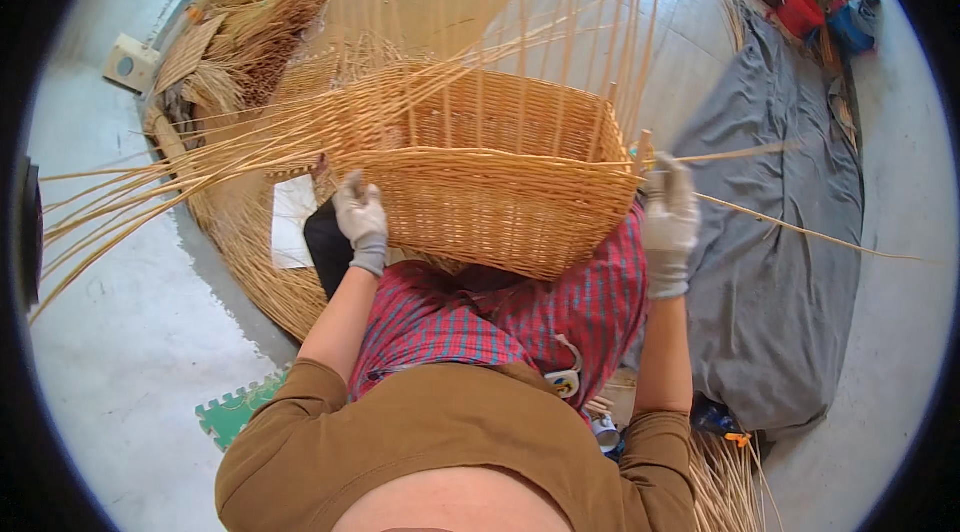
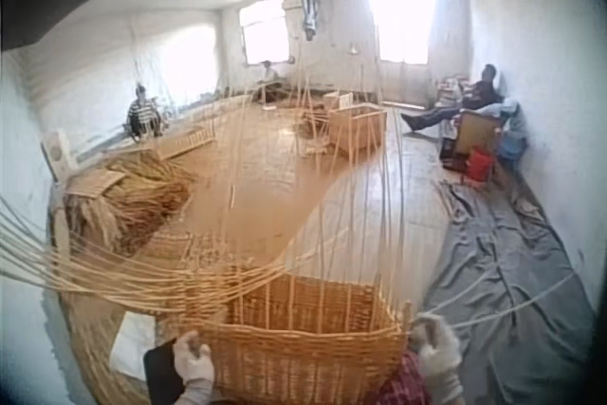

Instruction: Weaving a large wicker basket while sitting on the floor.

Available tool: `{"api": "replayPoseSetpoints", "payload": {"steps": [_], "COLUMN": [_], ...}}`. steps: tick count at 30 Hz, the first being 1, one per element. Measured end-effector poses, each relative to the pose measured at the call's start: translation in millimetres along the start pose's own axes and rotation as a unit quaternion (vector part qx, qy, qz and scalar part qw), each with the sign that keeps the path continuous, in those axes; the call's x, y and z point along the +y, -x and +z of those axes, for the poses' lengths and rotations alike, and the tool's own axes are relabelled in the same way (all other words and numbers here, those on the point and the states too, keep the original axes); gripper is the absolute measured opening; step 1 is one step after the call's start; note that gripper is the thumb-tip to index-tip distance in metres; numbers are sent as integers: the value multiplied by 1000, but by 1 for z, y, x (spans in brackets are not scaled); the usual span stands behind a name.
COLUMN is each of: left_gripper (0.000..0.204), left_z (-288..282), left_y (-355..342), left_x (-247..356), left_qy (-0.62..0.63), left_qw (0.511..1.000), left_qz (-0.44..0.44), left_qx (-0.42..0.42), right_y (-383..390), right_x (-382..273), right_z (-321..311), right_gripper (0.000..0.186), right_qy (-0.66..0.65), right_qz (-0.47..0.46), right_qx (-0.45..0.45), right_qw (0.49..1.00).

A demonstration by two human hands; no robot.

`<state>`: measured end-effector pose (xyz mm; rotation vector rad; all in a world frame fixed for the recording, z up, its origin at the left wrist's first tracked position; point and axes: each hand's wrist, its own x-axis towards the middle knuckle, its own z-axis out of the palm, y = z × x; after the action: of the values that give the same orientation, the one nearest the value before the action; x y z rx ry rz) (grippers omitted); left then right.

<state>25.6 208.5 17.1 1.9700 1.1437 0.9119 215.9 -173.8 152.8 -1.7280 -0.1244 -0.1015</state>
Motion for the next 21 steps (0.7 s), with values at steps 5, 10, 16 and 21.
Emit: {"api": "replayPoseSetpoints", "payload": {"steps": [5,10,16,21], "left_gripper": [79,65,45,37], "left_z": [-57,-66,-80,-88], "left_y": [-107,-118,-150,-134], "left_x": [-26,-14,-68,-78], "left_qy": [-97,-146,159,269], "left_qw": [993,979,963,938], "left_qz": [6,138,94,-27], "left_qx": [60,-19,-195,-215], "right_y": [80,97,41,60], "right_x": [-26,-46,-35,-17], "right_z": [152,308,465,480], "right_gripper": [21,40,120,128], "right_qy": [26,11,174,44], "right_qz": [-40,-18,379,392], "right_qx": [-395,-390,-153,-61], "right_qw": [917,921,896,917]}}
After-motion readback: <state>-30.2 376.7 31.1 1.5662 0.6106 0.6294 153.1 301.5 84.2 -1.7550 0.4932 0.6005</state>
